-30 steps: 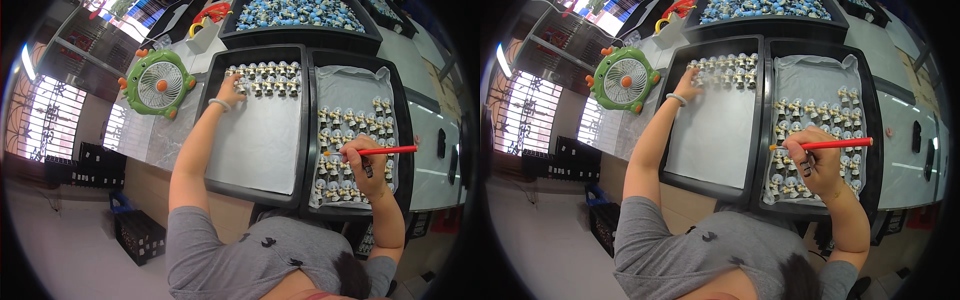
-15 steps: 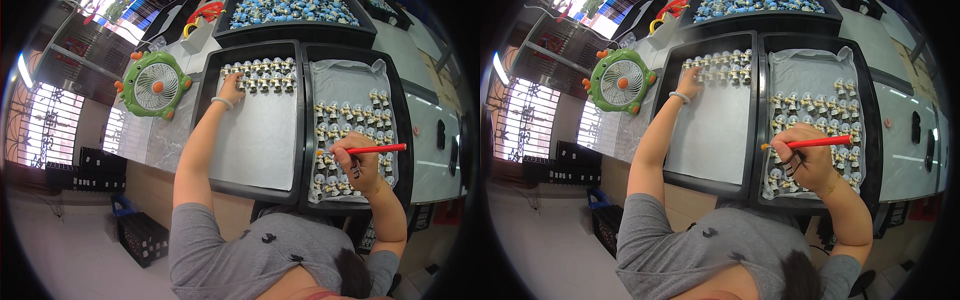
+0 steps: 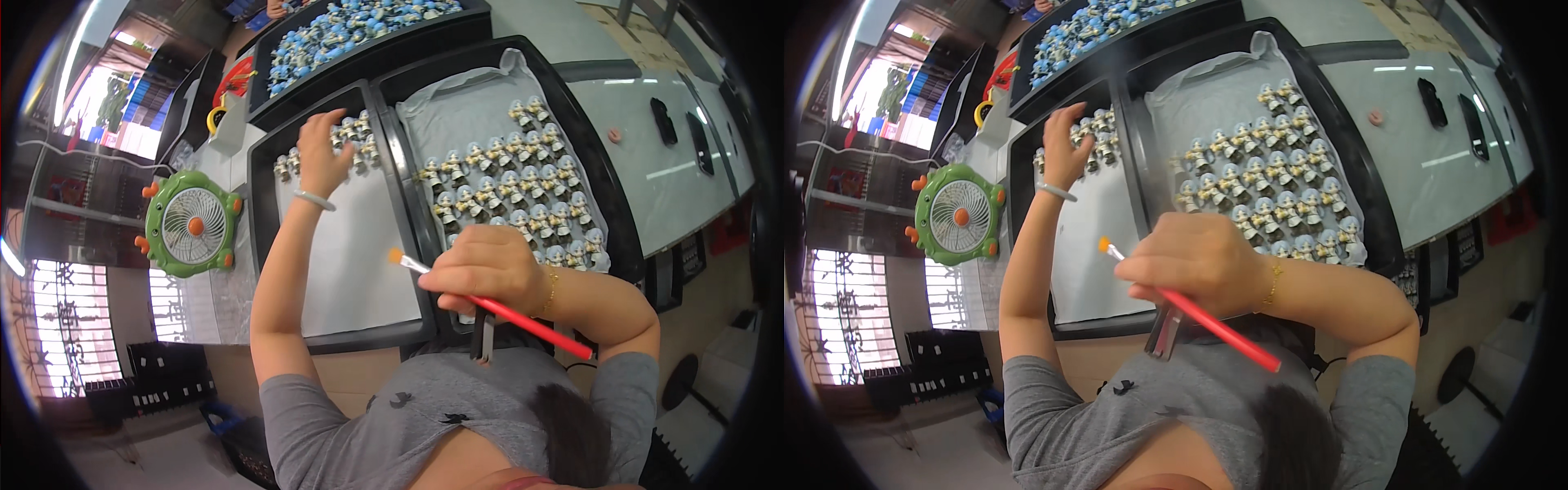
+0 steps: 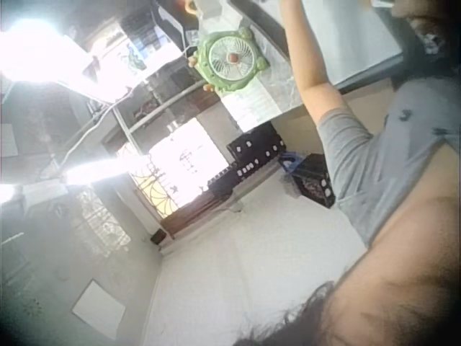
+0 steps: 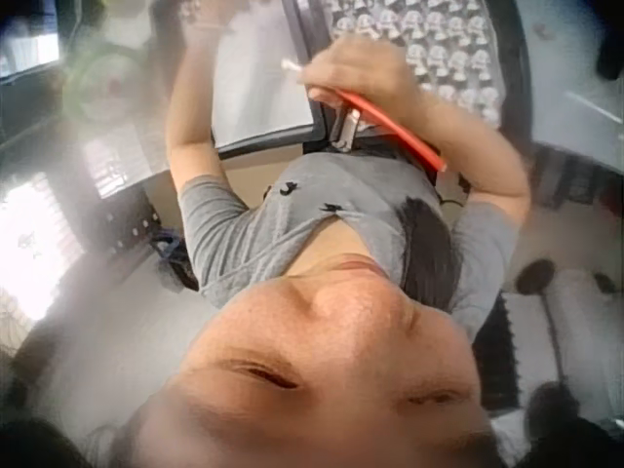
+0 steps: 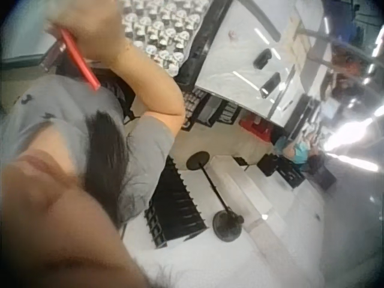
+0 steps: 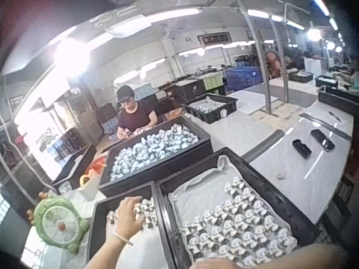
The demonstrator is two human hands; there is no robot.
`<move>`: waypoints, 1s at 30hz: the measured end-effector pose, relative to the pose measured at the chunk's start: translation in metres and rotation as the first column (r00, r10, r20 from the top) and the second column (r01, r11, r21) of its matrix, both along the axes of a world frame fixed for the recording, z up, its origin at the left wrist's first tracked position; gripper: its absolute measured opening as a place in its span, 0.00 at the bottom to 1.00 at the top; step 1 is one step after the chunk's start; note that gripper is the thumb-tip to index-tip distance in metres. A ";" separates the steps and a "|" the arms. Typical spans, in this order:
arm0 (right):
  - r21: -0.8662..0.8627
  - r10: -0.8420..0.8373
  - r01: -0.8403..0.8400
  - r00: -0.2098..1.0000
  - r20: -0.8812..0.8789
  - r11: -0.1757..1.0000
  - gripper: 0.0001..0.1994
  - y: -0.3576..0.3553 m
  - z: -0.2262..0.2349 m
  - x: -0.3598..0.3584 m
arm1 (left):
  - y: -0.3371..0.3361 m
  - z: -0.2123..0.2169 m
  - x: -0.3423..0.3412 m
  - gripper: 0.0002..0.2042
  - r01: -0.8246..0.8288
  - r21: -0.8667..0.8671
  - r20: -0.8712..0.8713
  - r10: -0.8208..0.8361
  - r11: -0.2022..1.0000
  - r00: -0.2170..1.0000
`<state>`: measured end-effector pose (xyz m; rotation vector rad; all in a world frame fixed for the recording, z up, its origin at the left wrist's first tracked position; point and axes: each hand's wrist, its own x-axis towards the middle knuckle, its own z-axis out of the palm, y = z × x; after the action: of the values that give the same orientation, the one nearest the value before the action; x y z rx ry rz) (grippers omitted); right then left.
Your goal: The person paints small figurines with a red-handled brush, applying gold paint to details. They pick up figurines from a tray, paint them, and place them back in the tray. The person occasionally wipes the figurines with a tissue.
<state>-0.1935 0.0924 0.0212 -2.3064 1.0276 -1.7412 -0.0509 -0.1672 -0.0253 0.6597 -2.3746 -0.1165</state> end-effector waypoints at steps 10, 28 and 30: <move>-0.007 -0.262 0.268 0.945 0.198 0.963 0.11 -0.017 -0.001 -0.032 | 0.067 -0.058 -0.259 0.20 -0.033 0.420 0.491 -0.197 0.907 0.849; 0.120 -0.134 0.095 0.917 0.376 0.988 0.05 -0.006 0.004 -0.027 | 0.090 0.046 -0.038 0.15 0.496 0.839 -0.487 0.097 -0.225 0.868; 0.236 -0.120 0.008 0.878 0.463 0.972 0.05 -0.004 0.007 -0.024 | 0.108 0.043 0.003 0.19 0.547 0.760 -0.537 0.133 -0.352 0.833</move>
<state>-0.2177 0.0884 0.0280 -1.6042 1.1357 -1.9522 -0.0476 -0.0589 0.0176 0.6012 -1.2100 -2.4804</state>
